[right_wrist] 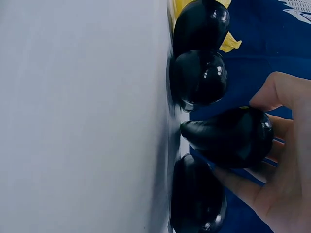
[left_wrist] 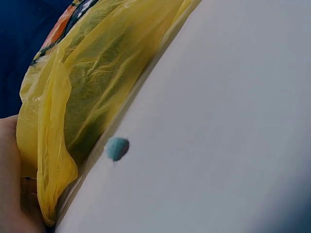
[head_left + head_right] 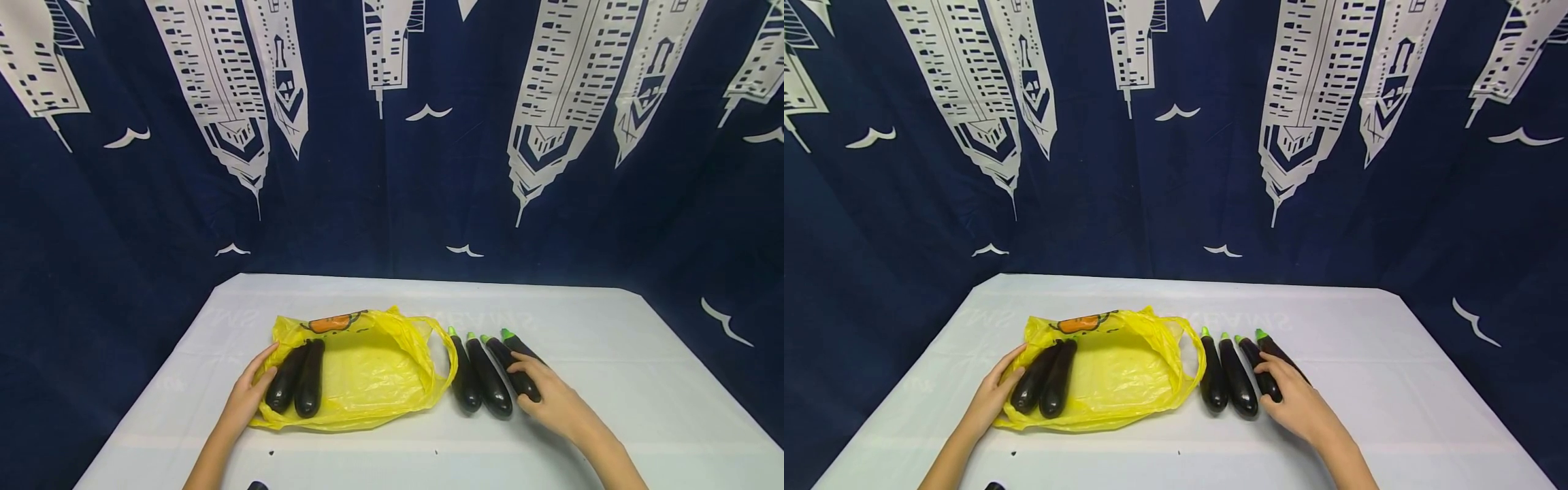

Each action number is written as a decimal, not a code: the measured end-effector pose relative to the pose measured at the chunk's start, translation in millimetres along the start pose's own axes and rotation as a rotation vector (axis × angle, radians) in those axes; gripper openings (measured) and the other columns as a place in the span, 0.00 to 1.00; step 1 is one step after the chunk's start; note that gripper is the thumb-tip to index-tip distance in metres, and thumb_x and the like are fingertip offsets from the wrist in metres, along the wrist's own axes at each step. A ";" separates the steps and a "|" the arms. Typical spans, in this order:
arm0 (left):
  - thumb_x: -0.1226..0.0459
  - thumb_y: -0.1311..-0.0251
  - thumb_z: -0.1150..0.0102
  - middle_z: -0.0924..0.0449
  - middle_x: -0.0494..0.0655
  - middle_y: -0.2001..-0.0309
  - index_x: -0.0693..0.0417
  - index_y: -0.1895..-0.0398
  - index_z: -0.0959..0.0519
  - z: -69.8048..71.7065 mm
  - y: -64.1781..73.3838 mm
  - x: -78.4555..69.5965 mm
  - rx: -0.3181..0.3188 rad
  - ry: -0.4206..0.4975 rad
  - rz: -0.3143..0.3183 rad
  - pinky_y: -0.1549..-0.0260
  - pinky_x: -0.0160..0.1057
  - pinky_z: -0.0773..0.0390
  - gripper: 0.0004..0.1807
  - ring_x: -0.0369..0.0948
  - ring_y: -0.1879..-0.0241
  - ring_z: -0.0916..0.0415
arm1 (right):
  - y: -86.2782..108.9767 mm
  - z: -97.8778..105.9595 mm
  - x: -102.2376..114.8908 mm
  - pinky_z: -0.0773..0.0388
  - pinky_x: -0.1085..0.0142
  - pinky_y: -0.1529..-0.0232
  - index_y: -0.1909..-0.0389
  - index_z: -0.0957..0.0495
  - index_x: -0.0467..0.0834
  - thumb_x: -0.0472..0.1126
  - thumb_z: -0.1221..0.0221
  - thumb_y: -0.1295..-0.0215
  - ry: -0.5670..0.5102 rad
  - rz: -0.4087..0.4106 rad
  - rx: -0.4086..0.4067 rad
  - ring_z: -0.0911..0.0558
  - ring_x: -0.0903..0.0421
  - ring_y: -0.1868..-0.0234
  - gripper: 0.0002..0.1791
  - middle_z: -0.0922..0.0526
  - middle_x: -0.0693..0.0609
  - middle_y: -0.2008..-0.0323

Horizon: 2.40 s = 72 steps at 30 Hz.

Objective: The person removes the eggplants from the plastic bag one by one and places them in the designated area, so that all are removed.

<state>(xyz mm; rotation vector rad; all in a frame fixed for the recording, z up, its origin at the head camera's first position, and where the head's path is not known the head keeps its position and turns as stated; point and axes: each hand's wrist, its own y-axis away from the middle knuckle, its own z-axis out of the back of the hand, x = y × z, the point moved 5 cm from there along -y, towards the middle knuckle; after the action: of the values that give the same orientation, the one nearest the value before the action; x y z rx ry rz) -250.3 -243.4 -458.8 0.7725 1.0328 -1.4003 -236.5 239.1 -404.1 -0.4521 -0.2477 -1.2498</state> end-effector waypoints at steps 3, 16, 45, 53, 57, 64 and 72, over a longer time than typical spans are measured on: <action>0.52 0.35 0.55 0.46 0.56 0.31 0.48 0.34 0.39 0.2 0.0 -0.5 0.001 -0.004 -0.002 0.39 0.66 0.52 0.27 0.56 0.32 0.54 | -0.4 -1.2 0.1 0.37 0.34 0.47 0.53 0.27 0.44 0.37 0.43 0.52 0.004 -0.006 0.016 0.37 0.33 0.38 0.21 0.35 0.41 0.38; 0.53 0.34 0.56 0.47 0.56 0.31 0.49 0.34 0.40 0.6 1.3 -2.0 0.009 -0.005 -0.025 0.39 0.66 0.52 0.27 0.57 0.32 0.55 | -1.2 -6.6 -0.5 0.34 0.34 0.50 0.52 0.27 0.48 0.40 0.41 0.53 0.043 -0.028 0.046 0.36 0.33 0.39 0.22 0.35 0.43 0.37; 0.53 0.34 0.56 0.46 0.56 0.32 0.49 0.34 0.40 -0.5 0.3 -0.1 0.003 -0.006 -0.023 0.38 0.65 0.52 0.26 0.56 0.32 0.54 | 2.2 2.1 25.6 0.42 0.38 0.40 0.47 0.28 0.44 0.44 0.38 0.49 0.067 0.085 -0.031 0.36 0.37 0.38 0.26 0.32 0.43 0.39; 0.53 0.34 0.56 0.46 0.56 0.31 0.49 0.34 0.40 -0.4 0.2 -0.4 0.006 -0.003 -0.023 0.38 0.65 0.52 0.27 0.56 0.32 0.54 | 5.1 7.9 42.2 0.49 0.49 0.32 0.46 0.30 0.45 0.45 0.37 0.49 0.079 0.146 -0.092 0.37 0.43 0.36 0.27 0.35 0.46 0.37; 0.53 0.34 0.56 0.46 0.56 0.31 0.49 0.34 0.40 -1.0 -0.5 -0.4 0.006 0.001 -0.023 0.38 0.65 0.52 0.26 0.56 0.31 0.54 | 7.8 8.2 52.8 0.55 0.55 0.29 0.46 0.29 0.47 0.45 0.36 0.51 0.092 0.183 -0.125 0.38 0.44 0.35 0.28 0.36 0.48 0.36; 0.53 0.35 0.55 0.46 0.55 0.31 0.49 0.34 0.40 -1.1 -0.4 0.0 0.004 0.004 -0.016 0.38 0.65 0.52 0.27 0.55 0.31 0.54 | 10.1 2.2 75.3 0.76 0.74 0.31 0.47 0.29 0.52 0.50 0.36 0.52 0.164 0.278 -0.157 0.40 0.47 0.34 0.28 0.36 0.51 0.36; 0.53 0.34 0.56 0.46 0.56 0.32 0.49 0.34 0.40 -0.3 -0.9 -1.4 0.004 0.001 -0.021 0.38 0.65 0.52 0.26 0.56 0.32 0.53 | 5.5 -3.4 99.7 0.78 0.73 0.31 0.48 0.29 0.54 0.53 0.36 0.53 0.206 0.390 -0.193 0.42 0.52 0.32 0.28 0.38 0.54 0.34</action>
<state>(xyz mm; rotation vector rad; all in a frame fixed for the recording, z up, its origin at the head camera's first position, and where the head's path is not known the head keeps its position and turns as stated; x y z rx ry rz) -251.1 -242.6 -457.5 0.7676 1.0417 -1.4207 -201.1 153.7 -366.2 -0.5052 0.1344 -0.9305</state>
